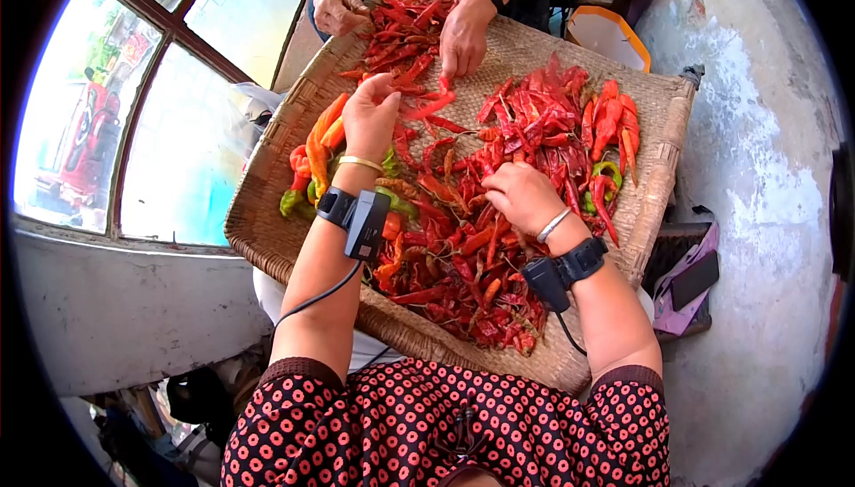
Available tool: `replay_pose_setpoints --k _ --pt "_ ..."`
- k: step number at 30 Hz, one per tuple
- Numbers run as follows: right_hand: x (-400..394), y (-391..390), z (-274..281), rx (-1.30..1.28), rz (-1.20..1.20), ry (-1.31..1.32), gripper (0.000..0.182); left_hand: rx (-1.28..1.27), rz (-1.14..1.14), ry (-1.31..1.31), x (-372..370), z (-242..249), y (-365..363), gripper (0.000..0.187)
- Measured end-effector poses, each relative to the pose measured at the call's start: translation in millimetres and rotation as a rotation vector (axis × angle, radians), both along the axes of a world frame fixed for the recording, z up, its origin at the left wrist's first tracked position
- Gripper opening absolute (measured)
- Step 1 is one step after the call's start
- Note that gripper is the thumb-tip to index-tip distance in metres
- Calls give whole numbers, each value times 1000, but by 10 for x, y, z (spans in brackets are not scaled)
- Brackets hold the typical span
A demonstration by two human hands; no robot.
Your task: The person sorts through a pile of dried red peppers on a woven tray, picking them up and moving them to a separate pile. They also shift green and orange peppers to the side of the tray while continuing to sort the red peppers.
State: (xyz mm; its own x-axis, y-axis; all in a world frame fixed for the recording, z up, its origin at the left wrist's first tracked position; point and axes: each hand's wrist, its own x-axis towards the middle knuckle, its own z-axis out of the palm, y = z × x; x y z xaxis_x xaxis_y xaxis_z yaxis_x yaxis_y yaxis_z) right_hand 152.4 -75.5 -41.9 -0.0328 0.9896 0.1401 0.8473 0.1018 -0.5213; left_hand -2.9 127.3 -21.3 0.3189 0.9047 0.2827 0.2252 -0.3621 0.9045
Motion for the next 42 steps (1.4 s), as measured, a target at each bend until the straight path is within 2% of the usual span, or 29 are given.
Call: replay_pose_setpoints --k 1,2,3,4,5,7,9,11,13,14,15,16,17,19,20,21,23,24,25,27,29,30,31,33,37,39,42 --pt "16 7 30 0 -1 1 17 250 96 115 -2 0 5 27" --pt "38 7 82 58 -81 142 14 466 139 180 -12 -27 -38 30" --pt "47 3 157 115 -160 285 12 466 139 182 5 28 -118 30" --pt "42 -9 255 110 -209 413 13 420 -32 183 20 65 -184 30" --pt "74 -9 285 123 -203 474 13 373 -204 182 40 106 -264 29" --pt "102 -20 314 87 -189 532 13 213 -346 221 115 307 -578 33" --pt "114 -37 318 38 -143 578 13 428 -571 263 153 260 -681 36" --pt "113 -36 294 -11 -96 624 14 528 -701 278 188 175 -754 41" --pt "97 -26 248 52 -9 679 14 519 -725 260 192 116 -774 36" --pt "80 -34 259 51 -8 680 14 465 -795 361 183 111 -750 33" --pt "41 -42 312 -4 -97 818 15 408 -865 462 174 124 -733 30" --pt "20 -47 340 -61 -188 954 17 431 -821 441 165 173 -730 24" --pt "39 -44 332 -61 -188 955 17 430 -821 441 149 176 -688 24" --pt "124 -26 291 -39 -353 752 21 432 -667 440 97 192 -542 22" --pt "162 -11 226 -1 -384 808 21 487 -537 460 57 207 -480 20" --pt "184 -15 213 -1 -384 809 21 488 -537 461 37 226 -461 20" --pt "216 -25 202 -36 -392 670 23 592 -5 541 12 269 -435 18" --pt "225 -44 196 0 -299 506 22 607 28 537 4 253 -413 16" --pt "224 -53 181 0 -300 507 22 607 27 538 4 229 -421 16" --pt "211 -71 144 -74 -119 -2 21 472 -332 509 19 184 -498 15" --pt "121 -93 193 -163 -158 -71 23 342 -620 627 112 165 -710 16" --pt "109 -90 158 -217 -160 -152 22 373 -695 652 150 83 -832 19" --pt "104 -87 120 -270 -162 -233 21 412 -761 799 190 84 -953 23" --pt "106 -89 87 -267 -167 -204 20 419 -833 1097 232 135 -1139 22" --pt "88 -79 120 -320 -131 -228 18 462 -844 1070 208 91 -1093 21" --pt "79 -84 77 -223 -136 -269 16 470 -814 999 147 79 -1007 22" --pt "144 -95 164 -171 -213 -291 10 423 -782 1028 63 197 -898 26"
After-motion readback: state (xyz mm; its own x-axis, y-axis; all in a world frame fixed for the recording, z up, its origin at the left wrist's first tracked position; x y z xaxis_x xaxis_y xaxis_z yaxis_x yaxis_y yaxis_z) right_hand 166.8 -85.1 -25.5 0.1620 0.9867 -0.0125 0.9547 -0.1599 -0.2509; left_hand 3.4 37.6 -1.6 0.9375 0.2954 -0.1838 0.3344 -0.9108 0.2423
